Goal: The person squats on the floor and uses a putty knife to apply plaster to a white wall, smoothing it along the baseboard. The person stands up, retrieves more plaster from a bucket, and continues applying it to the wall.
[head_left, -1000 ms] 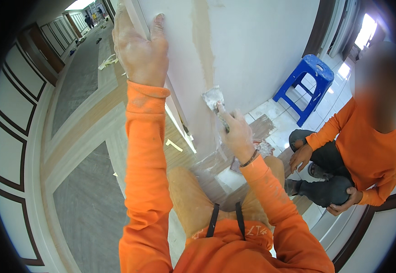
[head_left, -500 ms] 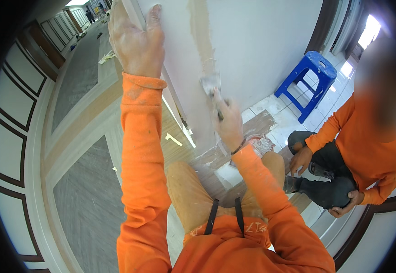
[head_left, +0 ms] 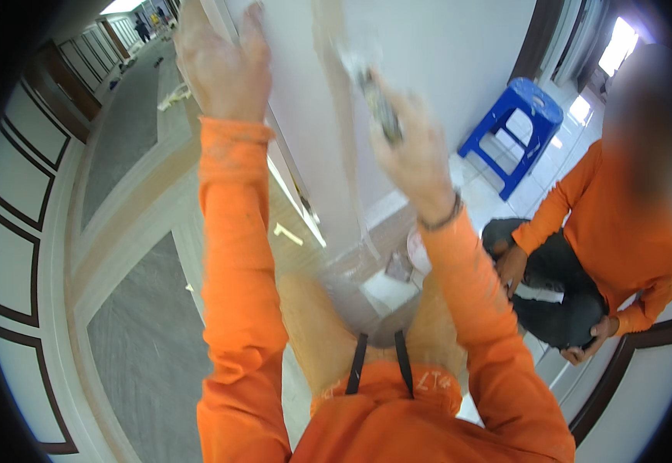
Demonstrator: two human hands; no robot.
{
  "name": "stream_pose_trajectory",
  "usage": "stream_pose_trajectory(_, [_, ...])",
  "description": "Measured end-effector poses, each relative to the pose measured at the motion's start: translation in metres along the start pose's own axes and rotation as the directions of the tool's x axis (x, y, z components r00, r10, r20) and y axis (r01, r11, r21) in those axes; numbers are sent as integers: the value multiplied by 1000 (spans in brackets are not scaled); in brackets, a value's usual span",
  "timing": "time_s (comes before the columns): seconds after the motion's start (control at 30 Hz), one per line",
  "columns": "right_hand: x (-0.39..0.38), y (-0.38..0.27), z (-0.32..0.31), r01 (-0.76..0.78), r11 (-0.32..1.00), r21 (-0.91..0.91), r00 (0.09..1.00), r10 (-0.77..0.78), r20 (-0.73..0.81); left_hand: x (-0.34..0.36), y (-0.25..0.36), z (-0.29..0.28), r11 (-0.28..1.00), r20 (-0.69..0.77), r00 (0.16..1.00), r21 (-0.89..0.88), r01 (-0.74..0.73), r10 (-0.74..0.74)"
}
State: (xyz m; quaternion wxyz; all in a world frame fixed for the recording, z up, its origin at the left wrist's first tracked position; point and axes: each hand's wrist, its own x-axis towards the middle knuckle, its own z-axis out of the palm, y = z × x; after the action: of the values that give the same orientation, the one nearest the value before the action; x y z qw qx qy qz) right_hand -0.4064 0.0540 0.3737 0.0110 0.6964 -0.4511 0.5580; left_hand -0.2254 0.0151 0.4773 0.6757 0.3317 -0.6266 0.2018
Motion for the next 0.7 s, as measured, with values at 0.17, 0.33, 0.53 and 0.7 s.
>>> stream_pose_trajectory(0.17, [64,-1,-33,-65,992,107,887,8,461,6,-46,20,961,-86,995,-266,-77,55])
stream_pose_trajectory(0.33, [-25,11,30,-29,998,-50,993,35,114,9,-11,4,992,-43,999,-126,24,-30])
stream_pose_trajectory(0.53, [-139,57,75,-261,965,-33,940,262,219,6,-8,7,986,-23,1000,-163,15,-19])
stream_pose_trajectory(0.7, [-196,80,88,-307,951,-41,899,304,315,10,-16,4,979,-47,993,-171,-116,109])
